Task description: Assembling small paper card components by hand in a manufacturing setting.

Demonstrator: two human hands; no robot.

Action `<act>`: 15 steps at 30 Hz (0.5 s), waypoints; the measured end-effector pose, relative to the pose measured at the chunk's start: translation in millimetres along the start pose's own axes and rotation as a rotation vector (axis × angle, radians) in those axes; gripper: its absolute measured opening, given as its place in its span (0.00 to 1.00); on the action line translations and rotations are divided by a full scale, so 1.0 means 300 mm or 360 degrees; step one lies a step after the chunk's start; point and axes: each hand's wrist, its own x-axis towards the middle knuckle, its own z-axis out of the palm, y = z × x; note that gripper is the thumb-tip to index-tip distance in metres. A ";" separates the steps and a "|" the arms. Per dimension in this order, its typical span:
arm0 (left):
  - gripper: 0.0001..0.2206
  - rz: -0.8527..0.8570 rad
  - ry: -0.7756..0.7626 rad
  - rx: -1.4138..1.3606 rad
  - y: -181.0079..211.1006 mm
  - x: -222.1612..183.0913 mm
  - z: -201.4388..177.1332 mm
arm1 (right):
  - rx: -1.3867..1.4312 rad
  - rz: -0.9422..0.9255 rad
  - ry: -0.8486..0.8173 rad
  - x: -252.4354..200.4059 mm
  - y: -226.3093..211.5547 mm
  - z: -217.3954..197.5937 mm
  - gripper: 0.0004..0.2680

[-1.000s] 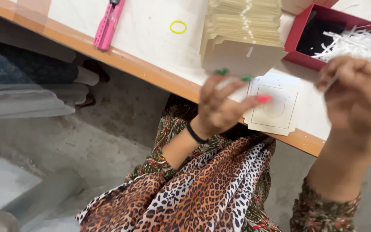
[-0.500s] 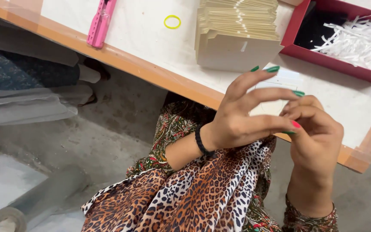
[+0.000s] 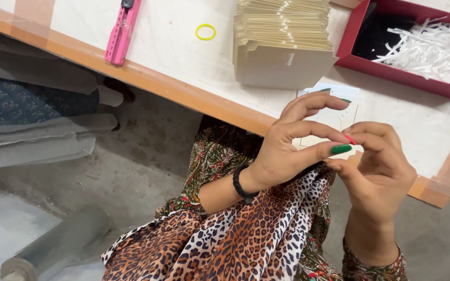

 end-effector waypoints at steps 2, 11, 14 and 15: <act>0.04 -0.0043 -0.0067 -0.0023 0.011 -0.003 -0.002 | 0.0119 0.0088 -0.0027 -0.028 0.036 -0.016 0.09; 0.03 0.0147 0.0203 0.0557 0.004 -0.018 0.017 | 0.0008 0.0101 0.0136 -0.087 0.096 0.009 0.05; 0.03 0.0306 0.0407 0.0647 -0.059 -0.050 0.057 | -0.0274 -0.0065 0.0232 -0.106 0.101 0.057 0.05; 0.03 0.0309 0.0401 0.0646 -0.056 -0.039 0.046 | -0.0275 -0.0068 0.0239 -0.097 0.136 0.043 0.05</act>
